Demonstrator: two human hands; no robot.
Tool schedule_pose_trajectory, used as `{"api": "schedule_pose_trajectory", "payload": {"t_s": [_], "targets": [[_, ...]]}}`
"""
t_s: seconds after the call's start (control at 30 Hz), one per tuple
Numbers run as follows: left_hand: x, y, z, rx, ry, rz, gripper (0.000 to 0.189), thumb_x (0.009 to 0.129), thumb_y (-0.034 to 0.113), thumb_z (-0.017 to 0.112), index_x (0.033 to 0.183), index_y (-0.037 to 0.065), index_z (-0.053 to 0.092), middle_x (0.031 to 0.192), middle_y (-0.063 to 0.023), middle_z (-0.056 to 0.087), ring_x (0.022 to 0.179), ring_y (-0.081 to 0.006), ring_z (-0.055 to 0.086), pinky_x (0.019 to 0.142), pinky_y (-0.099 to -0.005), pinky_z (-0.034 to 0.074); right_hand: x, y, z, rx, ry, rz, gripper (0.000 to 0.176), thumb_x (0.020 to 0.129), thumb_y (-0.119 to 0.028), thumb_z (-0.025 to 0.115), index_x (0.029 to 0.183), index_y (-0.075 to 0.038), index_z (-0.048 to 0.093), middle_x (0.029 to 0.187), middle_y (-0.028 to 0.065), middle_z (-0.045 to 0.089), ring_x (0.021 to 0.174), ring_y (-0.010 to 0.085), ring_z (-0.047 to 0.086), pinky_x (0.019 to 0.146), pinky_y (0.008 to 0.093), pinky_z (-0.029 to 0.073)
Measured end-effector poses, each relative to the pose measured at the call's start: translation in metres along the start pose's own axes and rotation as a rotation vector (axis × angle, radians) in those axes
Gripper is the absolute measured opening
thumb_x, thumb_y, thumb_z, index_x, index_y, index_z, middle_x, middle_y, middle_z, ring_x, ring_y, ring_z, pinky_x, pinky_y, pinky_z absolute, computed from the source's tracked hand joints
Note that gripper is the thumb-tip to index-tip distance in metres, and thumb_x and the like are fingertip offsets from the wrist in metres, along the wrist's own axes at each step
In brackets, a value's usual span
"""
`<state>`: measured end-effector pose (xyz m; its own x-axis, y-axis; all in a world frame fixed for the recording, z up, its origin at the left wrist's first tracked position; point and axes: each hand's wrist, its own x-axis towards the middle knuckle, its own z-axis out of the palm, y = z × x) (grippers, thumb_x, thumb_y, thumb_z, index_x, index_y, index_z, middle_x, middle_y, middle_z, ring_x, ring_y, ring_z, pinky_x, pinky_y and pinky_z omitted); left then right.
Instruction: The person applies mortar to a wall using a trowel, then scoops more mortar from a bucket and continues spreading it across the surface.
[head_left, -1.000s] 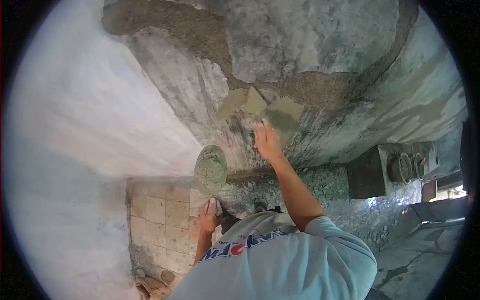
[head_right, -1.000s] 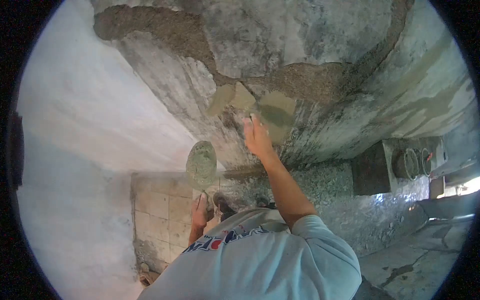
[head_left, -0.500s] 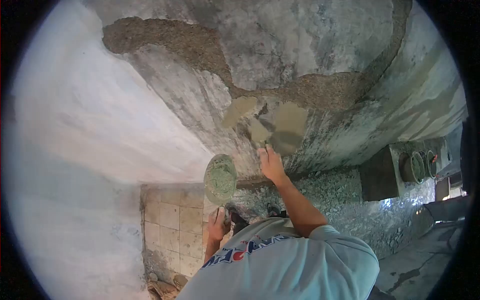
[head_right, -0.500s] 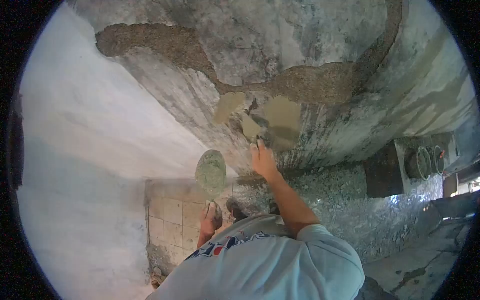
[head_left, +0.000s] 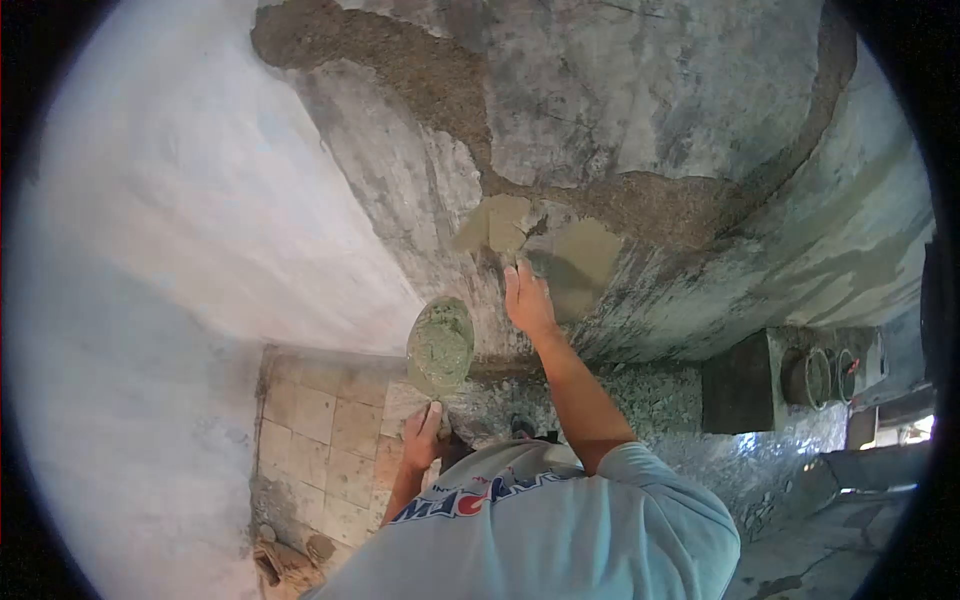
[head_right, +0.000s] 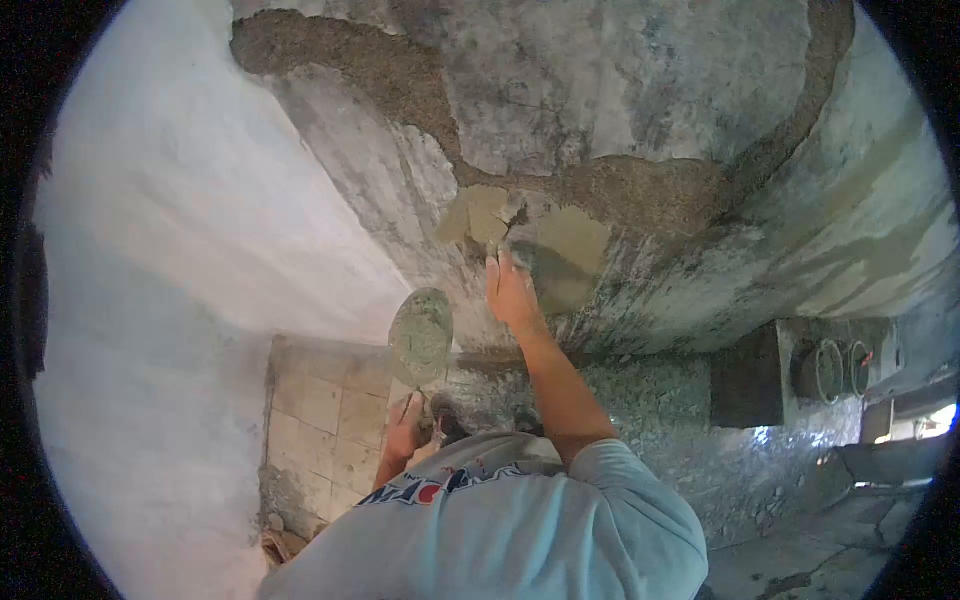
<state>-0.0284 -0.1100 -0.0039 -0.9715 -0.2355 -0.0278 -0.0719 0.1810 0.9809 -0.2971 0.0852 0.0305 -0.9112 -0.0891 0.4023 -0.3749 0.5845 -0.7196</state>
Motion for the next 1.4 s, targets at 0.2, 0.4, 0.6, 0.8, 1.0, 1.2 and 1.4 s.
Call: {"api": "schedule_pose_trajectory", "payload": {"t_s": [0.2, 0.4, 0.6, 0.8, 1.0, 1.2, 1.4], "targets": [[-0.002, 0.022, -0.006, -0.017, -0.066, -0.061, 0.028, 0.102, 0.019, 0.054, 0.083, -0.001, 0.057, 0.069, -0.009, 0.051, 0.059, -0.0269, 0.046, 0.058, -0.0359, 0.04, -0.031, 0.022, -0.007, -0.134, -0.168, 0.173, 0.051, 0.106, -0.037, 0.045, 0.134, 0.004, 0.054, 0.108, 0.0344, 0.066, 0.098, 0.0556, 0.062, 0.088, 0.0594, 0.048], [-0.014, 0.0, -0.017, 0.319, -0.084, 0.161, 0.023, 0.104, 0.021, 0.053, 0.1, 0.001, 0.063, 0.079, -0.0118, 0.059, 0.077, -0.0261, 0.055, 0.066, -0.0448, 0.045, -0.092, 0.044, -0.041, 0.0, -0.123, 0.053, 0.039, 0.105, -0.032, 0.045, 0.122, -0.001, 0.063, 0.1, 0.029, 0.068, 0.091, 0.0512, 0.064, 0.079, 0.0559, 0.051], [-0.017, 0.041, 0.0, -0.328, -0.088, -0.335, 0.033, 0.108, 0.03, 0.051, 0.086, 0.006, 0.057, 0.068, 0.0014, 0.049, 0.057, -0.0109, 0.044, 0.053, -0.0299, 0.036, -0.117, -0.011, -0.096, 0.091, -0.085, -0.206, 0.015, 0.098, -0.016, 0.062, 0.103, -0.003, 0.065, 0.092, 0.0199, 0.064, 0.079, 0.0436, 0.062, 0.069, 0.0502, 0.05], [-0.01, 0.057, 0.011, -0.383, -0.11, -0.375, 0.036, 0.108, 0.036, 0.051, 0.084, 0.009, 0.053, 0.065, 0.0045, 0.044, 0.055, -0.0063, 0.041, 0.049, -0.0263, 0.032, -0.091, -0.013, -0.128, -0.185, -0.006, -0.283, 0.017, 0.088, -0.008, 0.072, 0.104, -0.004, 0.066, 0.095, 0.0154, 0.064, 0.084, 0.0392, 0.062, 0.072, 0.0461, 0.05], [-0.001, 0.045, -0.009, -0.246, -0.254, -0.289, 0.037, 0.108, 0.037, 0.051, 0.087, 0.007, 0.055, 0.066, 0.0037, 0.046, 0.056, -0.0072, 0.043, 0.049, -0.0267, 0.033, -0.064, -0.011, -0.133, -0.316, 0.068, -0.424, 0.014, 0.087, -0.018, 0.075, 0.096, -0.009, 0.07, 0.1, 0.007, 0.064, 0.087, 0.0317, 0.064, 0.076, 0.0453, 0.048], [0.023, 0.061, -0.035, -0.059, -0.282, -0.05, 0.039, 0.108, 0.037, 0.05, 0.086, 0.005, 0.056, 0.07, 0.0027, 0.049, 0.062, -0.0078, 0.044, 0.055, -0.0269, 0.036, -0.066, -0.049, -0.122, -0.187, 0.01, -0.298, 0.011, 0.086, -0.015, 0.075, 0.094, -0.009, 0.069, 0.098, 0.0084, 0.064, 0.082, 0.0329, 0.065, 0.069, 0.0447, 0.05], [0.047, 0.039, -0.054, -0.131, -0.252, -0.035, 0.035, 0.109, 0.034, 0.05, 0.089, 0.005, 0.057, 0.073, 0.0034, 0.05, 0.063, -0.0067, 0.044, 0.055, -0.0263, 0.036, -0.073, -0.066, -0.094, -0.292, -0.059, -0.312, 0.01, 0.087, -0.012, 0.073, 0.095, -0.008, 0.069, 0.094, 0.011, 0.063, 0.078, 0.0355, 0.064, 0.065, 0.045, 0.053]]}}
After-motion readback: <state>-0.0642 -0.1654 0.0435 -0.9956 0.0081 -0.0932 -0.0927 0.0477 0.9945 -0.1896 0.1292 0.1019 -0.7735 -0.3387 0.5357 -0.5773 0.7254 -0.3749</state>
